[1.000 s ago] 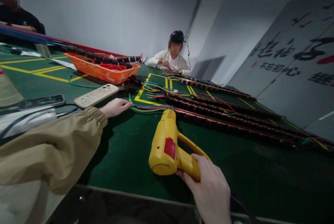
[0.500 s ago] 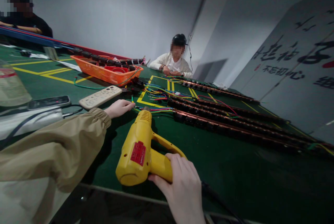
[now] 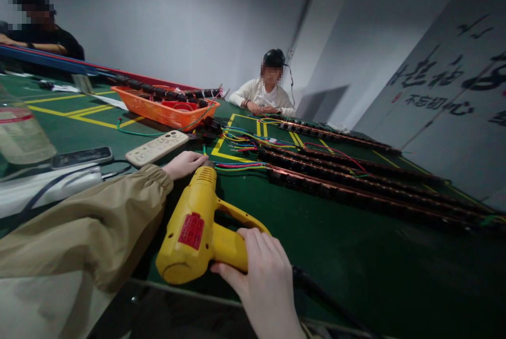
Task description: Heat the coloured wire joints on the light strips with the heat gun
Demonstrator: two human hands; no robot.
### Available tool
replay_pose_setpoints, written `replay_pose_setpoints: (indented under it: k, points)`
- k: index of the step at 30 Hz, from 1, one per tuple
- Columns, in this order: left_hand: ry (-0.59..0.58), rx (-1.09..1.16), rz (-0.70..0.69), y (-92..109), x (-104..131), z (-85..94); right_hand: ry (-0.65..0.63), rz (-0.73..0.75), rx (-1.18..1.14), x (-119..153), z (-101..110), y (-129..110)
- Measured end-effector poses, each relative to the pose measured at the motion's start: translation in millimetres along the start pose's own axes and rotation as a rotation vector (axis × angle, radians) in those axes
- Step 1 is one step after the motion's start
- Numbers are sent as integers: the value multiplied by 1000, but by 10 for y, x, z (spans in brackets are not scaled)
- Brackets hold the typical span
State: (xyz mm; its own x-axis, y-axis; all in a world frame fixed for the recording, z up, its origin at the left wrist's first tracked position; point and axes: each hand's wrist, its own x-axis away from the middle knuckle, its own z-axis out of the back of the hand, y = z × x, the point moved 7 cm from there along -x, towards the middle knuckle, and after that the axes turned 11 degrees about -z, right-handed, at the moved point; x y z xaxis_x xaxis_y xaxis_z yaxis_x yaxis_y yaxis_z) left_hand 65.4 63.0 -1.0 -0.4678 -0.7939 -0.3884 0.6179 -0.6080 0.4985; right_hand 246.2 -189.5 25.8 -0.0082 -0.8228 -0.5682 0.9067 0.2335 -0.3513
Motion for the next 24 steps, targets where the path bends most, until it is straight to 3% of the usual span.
replay_pose_setpoints:
  k: [10,16,24]
  points:
    - [-81,-61,-38,111,15,2,-199,-118,-35,-3,140,173]
    - [-99,-82,-30,131,27,8,-163,-66,43,58,284,354]
    - [-106,-94,-30,117,40,2,9,-66,226,191,471,683]
